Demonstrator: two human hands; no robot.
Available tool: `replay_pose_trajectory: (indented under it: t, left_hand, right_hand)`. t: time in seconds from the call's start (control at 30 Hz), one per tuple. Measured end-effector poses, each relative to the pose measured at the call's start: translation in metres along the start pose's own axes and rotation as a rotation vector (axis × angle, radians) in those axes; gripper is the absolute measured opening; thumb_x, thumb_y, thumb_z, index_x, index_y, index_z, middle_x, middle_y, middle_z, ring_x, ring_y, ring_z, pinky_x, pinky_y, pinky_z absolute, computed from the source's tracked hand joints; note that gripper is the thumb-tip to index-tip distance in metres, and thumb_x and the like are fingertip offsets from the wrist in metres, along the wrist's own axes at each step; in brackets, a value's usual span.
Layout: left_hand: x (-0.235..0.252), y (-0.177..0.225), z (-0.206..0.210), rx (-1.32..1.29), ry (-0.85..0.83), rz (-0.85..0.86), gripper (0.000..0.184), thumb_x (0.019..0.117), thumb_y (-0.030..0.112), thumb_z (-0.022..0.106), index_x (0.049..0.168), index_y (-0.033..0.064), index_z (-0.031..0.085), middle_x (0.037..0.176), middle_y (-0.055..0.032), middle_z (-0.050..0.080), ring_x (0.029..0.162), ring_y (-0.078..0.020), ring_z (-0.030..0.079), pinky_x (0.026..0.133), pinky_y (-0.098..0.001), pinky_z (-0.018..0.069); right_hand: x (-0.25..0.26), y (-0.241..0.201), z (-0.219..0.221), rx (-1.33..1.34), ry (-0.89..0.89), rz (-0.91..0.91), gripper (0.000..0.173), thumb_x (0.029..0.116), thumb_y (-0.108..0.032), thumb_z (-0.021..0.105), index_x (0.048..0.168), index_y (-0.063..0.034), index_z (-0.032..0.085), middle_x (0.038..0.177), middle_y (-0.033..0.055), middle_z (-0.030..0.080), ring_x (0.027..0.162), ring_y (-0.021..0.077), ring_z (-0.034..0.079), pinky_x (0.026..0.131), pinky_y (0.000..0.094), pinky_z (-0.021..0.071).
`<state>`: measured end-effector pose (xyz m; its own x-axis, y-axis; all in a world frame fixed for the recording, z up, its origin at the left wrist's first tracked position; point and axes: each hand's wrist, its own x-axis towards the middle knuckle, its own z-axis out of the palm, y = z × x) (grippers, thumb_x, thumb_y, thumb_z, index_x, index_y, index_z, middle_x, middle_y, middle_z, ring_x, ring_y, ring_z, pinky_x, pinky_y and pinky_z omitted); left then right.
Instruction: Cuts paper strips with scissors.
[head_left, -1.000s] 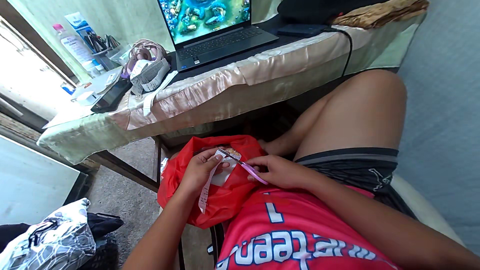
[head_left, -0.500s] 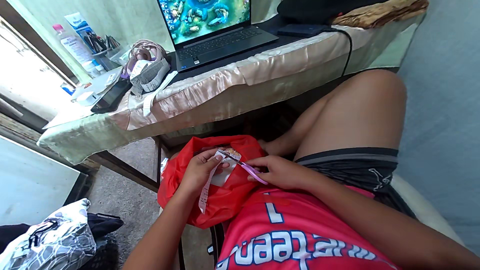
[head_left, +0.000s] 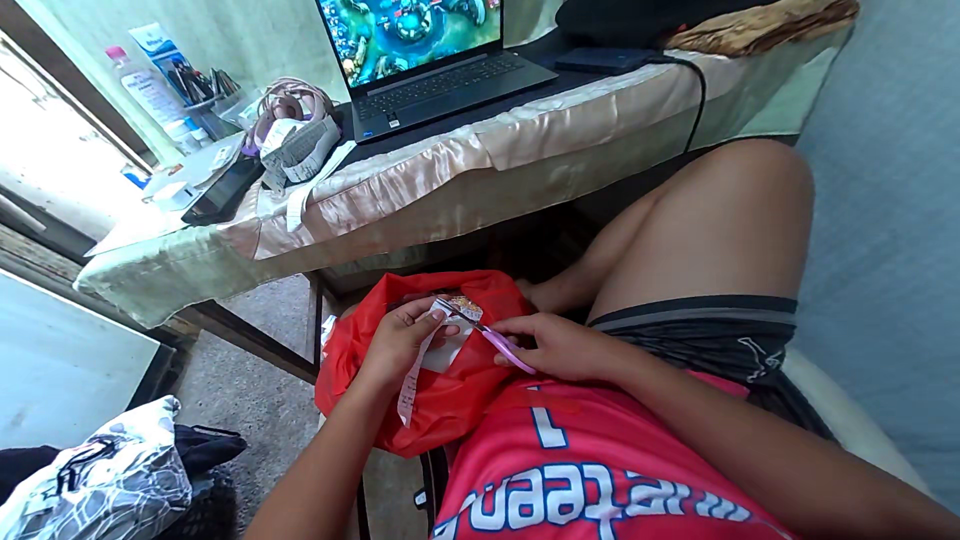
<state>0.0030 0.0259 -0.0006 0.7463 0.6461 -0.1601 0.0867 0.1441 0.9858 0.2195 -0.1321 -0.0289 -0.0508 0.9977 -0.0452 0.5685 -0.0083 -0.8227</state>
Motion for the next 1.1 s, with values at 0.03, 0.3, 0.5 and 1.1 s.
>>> replay_pose_trajectory:
  t: [0.03, 0.3, 0.5, 1.1]
  left_hand:
    - [0.0000, -0.0001, 0.0001, 0.000, 0.000, 0.000, 0.028, 0.1048, 0.009, 0.057, 0.130, -0.0012, 0.064, 0.116, -0.0158, 0.072, 0.096, -0.0258, 0.074, 0.085, -0.0393, 0.0628]
    - [0.0000, 0.0000, 0.0007, 0.008, -0.001, -0.001, 0.028, 0.1048, 0.009, 0.057, 0.130, -0.0015, 0.064, 0.114, -0.0156, 0.073, 0.095, -0.0251, 0.074, 0.084, -0.0385, 0.0629]
    - [0.0006, -0.0012, -0.0003, 0.008, -0.003, 0.005, 0.028, 0.1048, 0.009, 0.057, 0.129, -0.0015, 0.064, 0.114, -0.0156, 0.073, 0.095, -0.0256, 0.074, 0.084, -0.0389, 0.0628]
    - [0.0000, -0.0002, 0.0002, 0.002, 0.001, -0.001, 0.028, 0.1048, 0.009, 0.057, 0.129, -0.0006, 0.065, 0.114, -0.0158, 0.072, 0.096, -0.0262, 0.074, 0.084, -0.0399, 0.0629]
  right_hand:
    - [-0.0002, -0.0005, -0.0004, -0.006, -0.004, 0.001, 0.045, 0.0986, -0.042, 0.067, 0.134, -0.0156, 0.065, 0.105, -0.0010, 0.071, 0.088, 0.0034, 0.066, 0.083, 0.0256, 0.0555]
    - [-0.0009, -0.0009, -0.0017, -0.029, 0.007, 0.015, 0.041, 0.0991, -0.042, 0.067, 0.133, -0.0181, 0.067, 0.101, -0.0024, 0.071, 0.085, 0.0032, 0.065, 0.080, 0.0253, 0.0550]
    - [-0.0009, -0.0007, -0.0029, -0.043, 0.009, 0.034, 0.039, 0.1001, -0.040, 0.066, 0.132, -0.0185, 0.068, 0.099, -0.0024, 0.071, 0.084, 0.0039, 0.065, 0.080, 0.0262, 0.0551]
    - [-0.0012, -0.0039, -0.0033, -0.038, 0.006, 0.026, 0.043, 0.0990, -0.042, 0.067, 0.135, -0.0185, 0.066, 0.102, -0.0025, 0.071, 0.085, 0.0029, 0.065, 0.081, 0.0253, 0.0548]
